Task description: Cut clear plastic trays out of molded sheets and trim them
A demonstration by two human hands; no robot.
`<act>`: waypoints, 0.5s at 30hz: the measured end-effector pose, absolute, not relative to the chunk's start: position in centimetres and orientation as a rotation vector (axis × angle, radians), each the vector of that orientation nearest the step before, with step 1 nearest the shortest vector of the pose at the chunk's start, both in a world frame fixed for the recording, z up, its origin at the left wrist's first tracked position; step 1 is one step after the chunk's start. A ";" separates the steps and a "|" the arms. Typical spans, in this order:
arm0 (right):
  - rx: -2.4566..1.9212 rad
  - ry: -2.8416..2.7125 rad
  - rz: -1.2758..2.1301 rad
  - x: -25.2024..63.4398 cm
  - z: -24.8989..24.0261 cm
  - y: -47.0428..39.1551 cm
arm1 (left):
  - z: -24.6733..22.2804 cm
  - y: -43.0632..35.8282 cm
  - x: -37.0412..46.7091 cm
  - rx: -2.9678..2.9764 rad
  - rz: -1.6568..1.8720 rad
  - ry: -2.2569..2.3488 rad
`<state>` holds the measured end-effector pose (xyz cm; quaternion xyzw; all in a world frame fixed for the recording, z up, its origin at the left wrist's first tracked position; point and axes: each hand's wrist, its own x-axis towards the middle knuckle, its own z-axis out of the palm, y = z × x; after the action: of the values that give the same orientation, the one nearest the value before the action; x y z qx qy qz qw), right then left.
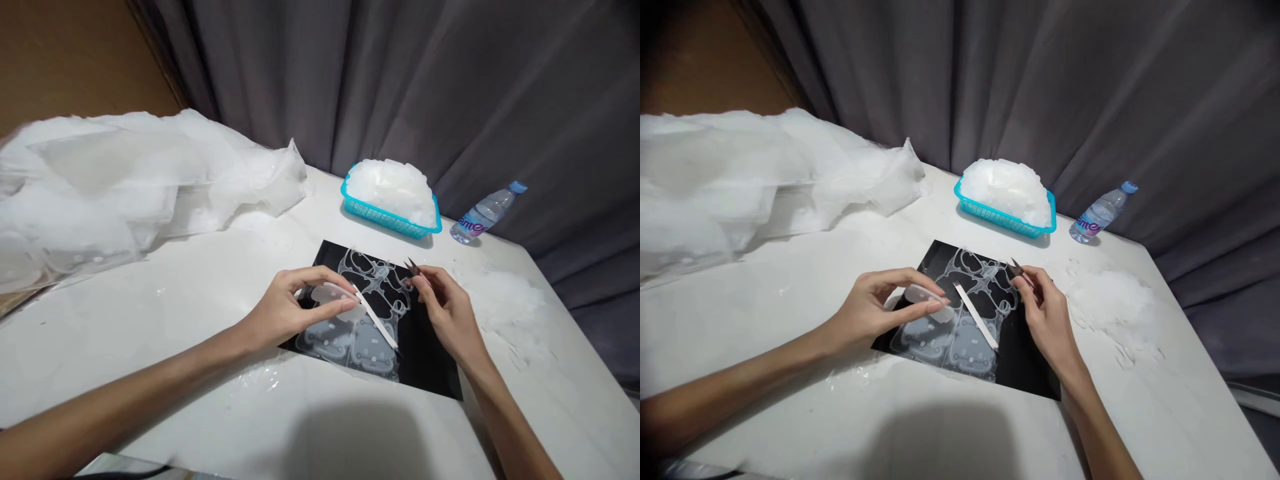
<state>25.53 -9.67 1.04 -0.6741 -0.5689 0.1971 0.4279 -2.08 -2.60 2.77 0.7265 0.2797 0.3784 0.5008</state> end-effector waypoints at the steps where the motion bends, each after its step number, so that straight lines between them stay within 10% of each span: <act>1: -1.619 -1.404 0.590 24.7 1.6 -10.0 | 2.8 -2.6 -2.0 1.755 0.922 0.681; 15: -1.333 -1.532 0.804 19.7 3.8 -12.2 | 2.7 -3.1 -1.8 1.602 0.926 0.652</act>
<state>19.68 -12.17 3.76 -0.5417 -0.6226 0.3268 0.4606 -1.79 -3.12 2.75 0.6787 0.2763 0.3924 0.5559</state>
